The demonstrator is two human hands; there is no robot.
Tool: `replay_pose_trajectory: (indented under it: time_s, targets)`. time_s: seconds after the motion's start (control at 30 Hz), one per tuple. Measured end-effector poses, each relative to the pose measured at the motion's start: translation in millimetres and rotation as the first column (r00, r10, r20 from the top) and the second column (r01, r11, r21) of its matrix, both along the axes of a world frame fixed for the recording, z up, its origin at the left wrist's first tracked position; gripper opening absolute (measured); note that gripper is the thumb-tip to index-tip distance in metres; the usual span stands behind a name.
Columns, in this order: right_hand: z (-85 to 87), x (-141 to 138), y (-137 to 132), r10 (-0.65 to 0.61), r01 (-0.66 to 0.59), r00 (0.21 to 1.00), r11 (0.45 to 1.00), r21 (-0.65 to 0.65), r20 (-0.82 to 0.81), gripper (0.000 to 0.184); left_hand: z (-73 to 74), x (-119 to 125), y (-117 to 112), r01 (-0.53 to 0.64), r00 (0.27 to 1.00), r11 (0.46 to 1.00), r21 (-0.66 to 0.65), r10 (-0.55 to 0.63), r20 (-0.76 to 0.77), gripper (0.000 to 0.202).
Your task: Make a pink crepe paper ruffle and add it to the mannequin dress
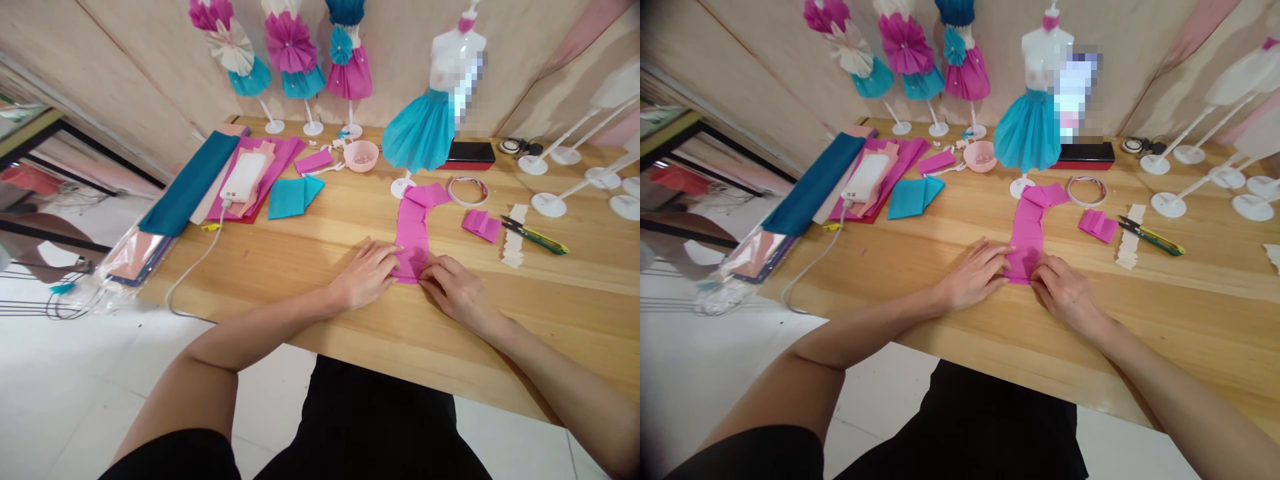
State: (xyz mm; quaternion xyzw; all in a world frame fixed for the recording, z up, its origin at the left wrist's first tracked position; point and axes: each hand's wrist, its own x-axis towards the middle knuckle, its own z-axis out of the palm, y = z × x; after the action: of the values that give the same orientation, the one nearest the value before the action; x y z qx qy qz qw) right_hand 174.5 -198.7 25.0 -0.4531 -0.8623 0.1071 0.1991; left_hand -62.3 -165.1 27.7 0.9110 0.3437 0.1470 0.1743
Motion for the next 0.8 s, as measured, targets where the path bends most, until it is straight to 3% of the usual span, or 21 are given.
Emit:
replay_pose_trajectory:
  time_s: [0.47, 0.8]
  targets:
    - [-4.0, 1.3, 0.7, 0.003, -0.003, 1.0, 1.0, 0.017, 0.005, 0.008, -8.1, 1.3, 0.8, 0.063, 0.996, 0.991, 0.119, -0.055, -0.068, 0.024]
    - [-1.6, 0.6, 1.0, 0.021, -0.022, 0.999, 1.0, -0.003, -0.024, 0.007, 1.5, 4.5, -1.6, 0.071, 0.99, 0.991, 0.114, -0.057, -0.129, 0.027]
